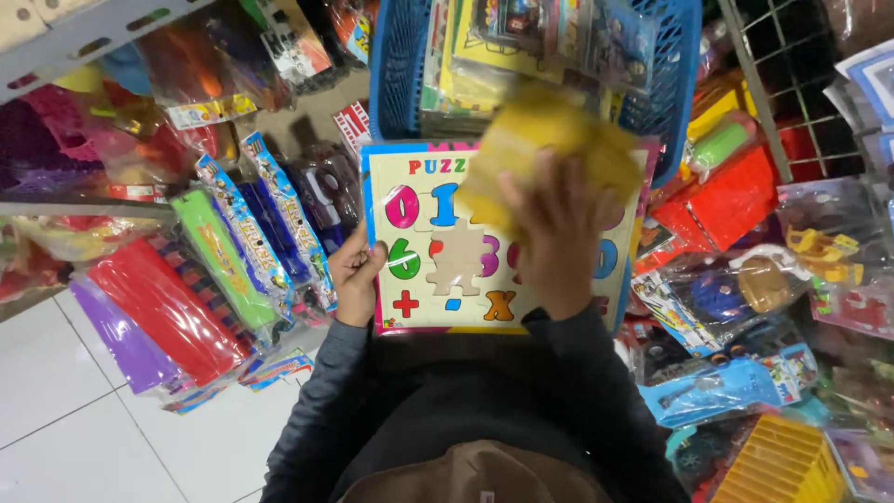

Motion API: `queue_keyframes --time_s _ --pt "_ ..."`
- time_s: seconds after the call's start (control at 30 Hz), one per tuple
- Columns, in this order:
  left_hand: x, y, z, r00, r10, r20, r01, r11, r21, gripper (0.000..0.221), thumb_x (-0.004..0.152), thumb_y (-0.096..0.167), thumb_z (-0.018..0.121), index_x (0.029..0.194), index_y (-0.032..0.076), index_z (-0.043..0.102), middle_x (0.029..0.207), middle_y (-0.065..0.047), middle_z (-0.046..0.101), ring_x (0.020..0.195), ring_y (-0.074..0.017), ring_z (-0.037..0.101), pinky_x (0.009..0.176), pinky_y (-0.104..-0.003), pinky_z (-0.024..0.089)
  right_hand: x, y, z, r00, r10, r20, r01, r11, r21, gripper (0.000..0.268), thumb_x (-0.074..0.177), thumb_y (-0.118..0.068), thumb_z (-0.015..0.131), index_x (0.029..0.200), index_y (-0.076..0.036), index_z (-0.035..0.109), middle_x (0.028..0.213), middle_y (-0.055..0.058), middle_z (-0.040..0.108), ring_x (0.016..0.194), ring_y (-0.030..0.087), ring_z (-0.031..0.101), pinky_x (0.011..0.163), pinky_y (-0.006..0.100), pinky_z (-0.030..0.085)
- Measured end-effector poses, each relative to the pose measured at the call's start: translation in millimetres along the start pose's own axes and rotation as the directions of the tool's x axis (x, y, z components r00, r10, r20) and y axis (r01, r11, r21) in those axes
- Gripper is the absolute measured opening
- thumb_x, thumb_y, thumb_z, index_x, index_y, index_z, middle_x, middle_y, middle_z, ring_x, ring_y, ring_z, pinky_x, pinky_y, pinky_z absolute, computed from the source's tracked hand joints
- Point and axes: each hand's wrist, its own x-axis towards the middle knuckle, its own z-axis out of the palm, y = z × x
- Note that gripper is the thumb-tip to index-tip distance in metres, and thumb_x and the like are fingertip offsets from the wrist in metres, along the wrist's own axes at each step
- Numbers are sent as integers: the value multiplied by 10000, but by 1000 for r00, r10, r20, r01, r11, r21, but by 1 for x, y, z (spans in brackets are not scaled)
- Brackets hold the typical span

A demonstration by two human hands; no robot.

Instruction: Wiping down puzzles and toy packages with a yellow cloth.

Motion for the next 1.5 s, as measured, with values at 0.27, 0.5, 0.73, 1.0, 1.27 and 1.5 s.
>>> queue_keyframes --time_s 0.27,0.5,0.73,1.0,1.27,1.5 --pt "5 -5 -3 998 59 -2 -59 998 4 527 1023 18 634 1525 -35 485 1246 -43 704 1028 -70 634 939 -223 490 -41 14 -9 994 -8 113 4 999 34 711 887 -77 621 1519 -388 522 1710 65 337 1577 348 282 1256 667 159" --pt "4 8 2 997 75 -14 -75 996 55 515 1035 16 626 1528 -40 491 1199 -19 702 974 -51 611 900 -205 484 -57 18 -20 984 156 -85 -158 987 -14 702 871 -162 612 1554 -272 494 1661 220 290 1516 514 220 1168 732 138" --pt "1 0 -3 998 55 -27 -54 997 55 518 1030 7 622 1529 -43 492 1228 -41 703 993 -64 622 911 -213 480 -112 18 -17 968 250 -14 -251 967 -37 690 864 -168 569 1543 -259 496 1663 216 333 1509 516 286 1207 698 183" --pt "3 -2 -1 999 35 -11 -35 999 -6 517 1031 16 630 1525 -50 491 1254 -62 702 1042 -86 636 952 -239 488 -160 13 -2 995 72 75 -63 991 -115 623 814 -237 601 1425 -351 562 1566 147 439 1442 454 373 1141 741 209" --pt "6 -6 -3 997 69 23 -67 996 -51 509 1038 23 632 1522 -52 493 1297 -61 683 1101 -90 623 995 -251 480 -116 -44 40 916 -388 104 388 921 20 604 973 -246 620 1525 -476 531 1646 9 396 1480 292 415 1163 653 271" --pt "3 -32 -22 997 82 -2 -82 995 -56 503 1040 -4 612 1524 -55 484 1326 -72 666 1136 -100 617 1023 -256 478 -53 -79 16 983 -171 70 170 985 31 644 855 -210 621 1451 -437 534 1619 104 391 1439 450 378 1099 785 234"
